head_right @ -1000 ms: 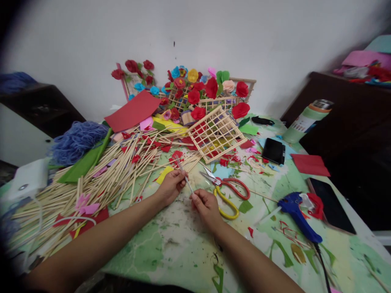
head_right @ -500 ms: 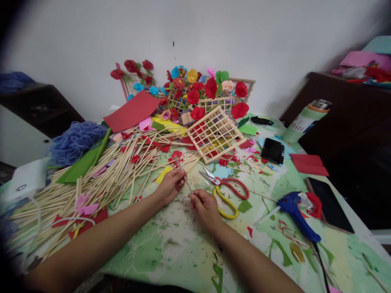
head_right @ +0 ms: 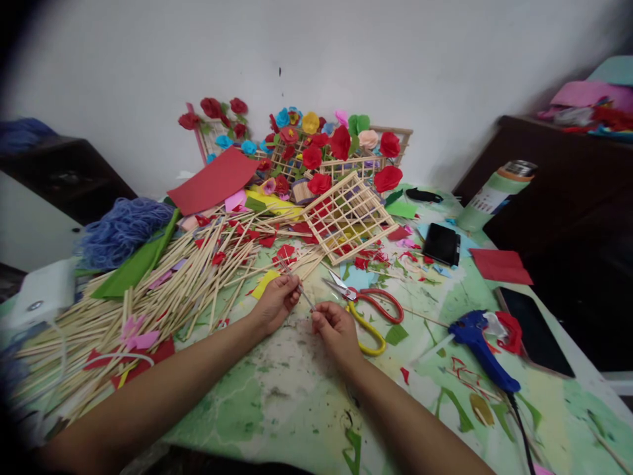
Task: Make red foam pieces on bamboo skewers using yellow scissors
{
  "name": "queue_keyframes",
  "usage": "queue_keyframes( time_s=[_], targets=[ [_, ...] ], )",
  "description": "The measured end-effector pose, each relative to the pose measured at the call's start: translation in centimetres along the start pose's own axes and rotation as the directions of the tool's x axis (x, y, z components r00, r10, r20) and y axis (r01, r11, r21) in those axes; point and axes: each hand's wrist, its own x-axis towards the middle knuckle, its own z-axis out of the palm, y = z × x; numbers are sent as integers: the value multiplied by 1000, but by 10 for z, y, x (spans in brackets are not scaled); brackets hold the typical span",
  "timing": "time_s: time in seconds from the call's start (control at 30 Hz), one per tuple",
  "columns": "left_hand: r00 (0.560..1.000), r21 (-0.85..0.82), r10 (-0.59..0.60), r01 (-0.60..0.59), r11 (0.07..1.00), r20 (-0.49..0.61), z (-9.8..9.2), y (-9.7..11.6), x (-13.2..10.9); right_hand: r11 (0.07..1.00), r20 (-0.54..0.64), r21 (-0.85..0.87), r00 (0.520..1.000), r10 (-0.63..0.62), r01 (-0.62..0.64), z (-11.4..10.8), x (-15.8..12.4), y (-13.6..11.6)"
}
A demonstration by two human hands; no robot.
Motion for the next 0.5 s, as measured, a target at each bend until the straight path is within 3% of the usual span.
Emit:
queue_keyframes(
  time_s=[0.2, 0.37, 0.5],
  targets=[
    [999, 12, -35, 35, 999, 10, 0, -1, 1, 999, 1, -53, 1000, -3, 3, 1, 0, 2],
    [999, 115, 28, -30, 993, 25, -1, -3, -1, 998, 48, -15, 997, -53, 53, -1, -2, 2],
    [991, 301, 22, -60, 952, 131, 1, -6, -7, 966, 80, -229, 992, -102, 118, -2, -3, -2]
  ],
)
